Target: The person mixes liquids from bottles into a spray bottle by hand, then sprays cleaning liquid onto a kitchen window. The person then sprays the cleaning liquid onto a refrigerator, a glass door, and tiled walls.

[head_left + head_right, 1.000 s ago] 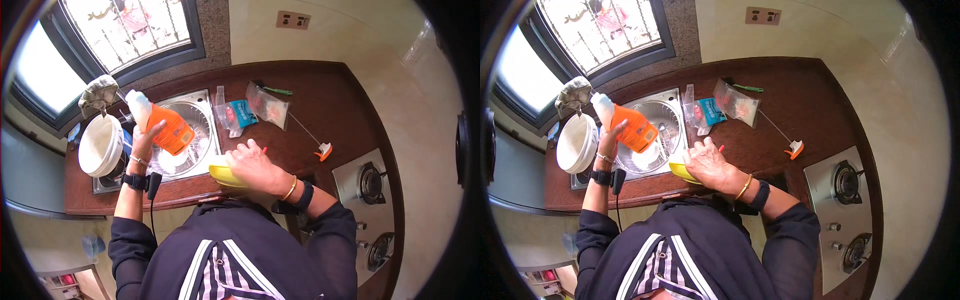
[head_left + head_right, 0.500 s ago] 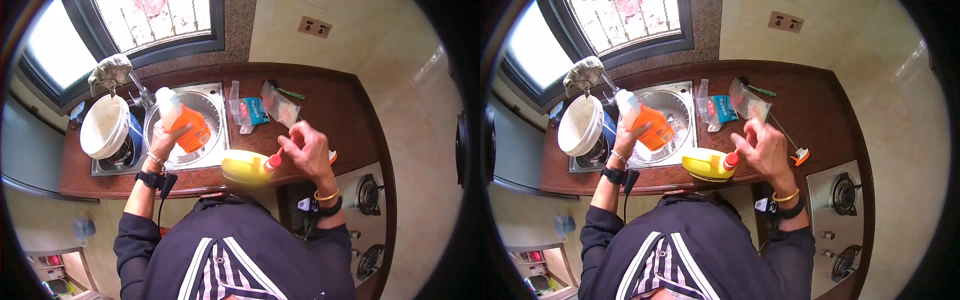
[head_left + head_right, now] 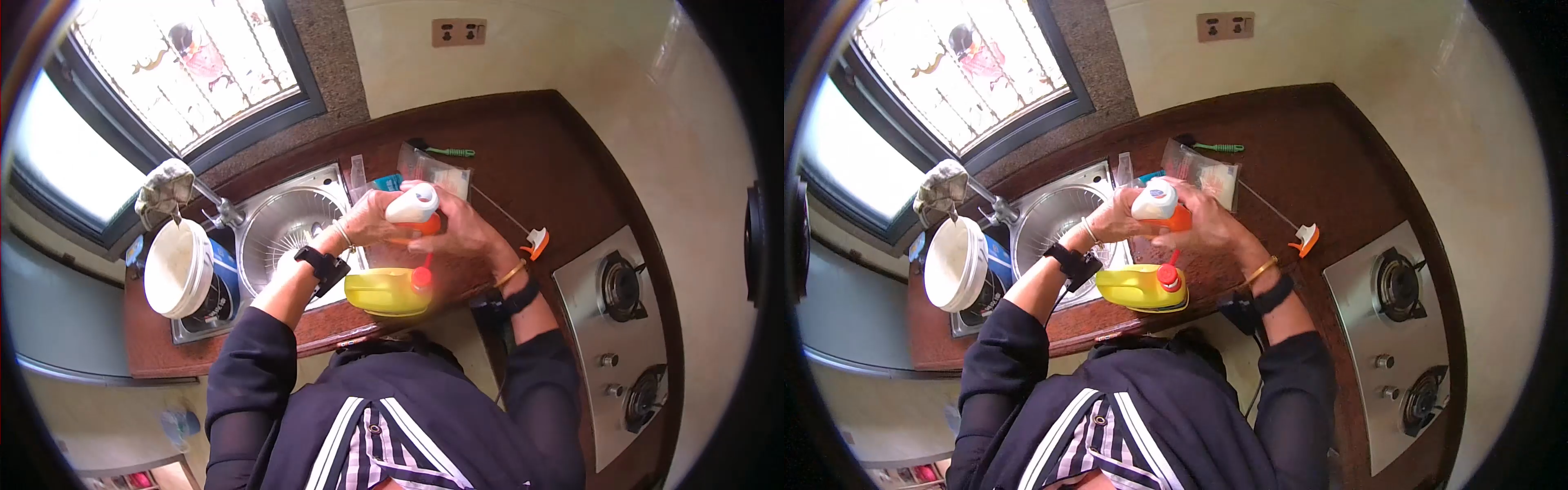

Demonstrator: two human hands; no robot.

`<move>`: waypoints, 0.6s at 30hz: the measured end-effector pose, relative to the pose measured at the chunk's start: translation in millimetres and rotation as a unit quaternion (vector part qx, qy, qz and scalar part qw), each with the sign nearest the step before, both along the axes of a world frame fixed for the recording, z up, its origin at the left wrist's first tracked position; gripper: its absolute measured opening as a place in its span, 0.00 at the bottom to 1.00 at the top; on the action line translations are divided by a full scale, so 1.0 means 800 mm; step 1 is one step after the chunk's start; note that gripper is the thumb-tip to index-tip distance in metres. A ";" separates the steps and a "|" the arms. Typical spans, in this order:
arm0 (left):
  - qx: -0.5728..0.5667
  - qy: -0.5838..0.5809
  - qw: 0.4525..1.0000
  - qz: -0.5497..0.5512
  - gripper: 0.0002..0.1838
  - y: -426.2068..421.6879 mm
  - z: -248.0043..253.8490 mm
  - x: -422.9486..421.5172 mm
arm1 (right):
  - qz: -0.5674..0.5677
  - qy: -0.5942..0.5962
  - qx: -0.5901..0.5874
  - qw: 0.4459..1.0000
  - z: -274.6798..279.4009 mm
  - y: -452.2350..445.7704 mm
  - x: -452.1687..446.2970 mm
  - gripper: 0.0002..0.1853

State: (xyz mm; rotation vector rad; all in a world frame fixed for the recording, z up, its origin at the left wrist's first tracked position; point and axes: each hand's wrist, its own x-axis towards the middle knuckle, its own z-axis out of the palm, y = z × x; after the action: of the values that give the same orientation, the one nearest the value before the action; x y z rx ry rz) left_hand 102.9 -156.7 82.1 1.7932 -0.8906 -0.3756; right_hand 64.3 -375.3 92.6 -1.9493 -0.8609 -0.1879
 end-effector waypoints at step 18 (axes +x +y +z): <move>0.016 -0.142 0.910 0.390 0.27 -0.039 0.033 -0.105 | -0.037 -0.029 -0.060 0.997 -0.130 -0.036 0.000 0.17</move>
State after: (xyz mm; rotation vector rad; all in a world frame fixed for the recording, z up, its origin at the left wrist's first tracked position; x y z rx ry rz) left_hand 18.9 -188.1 108.2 2.0971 -0.2891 0.3963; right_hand 64.0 -404.1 -11.5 -2.0987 -0.8569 -0.2425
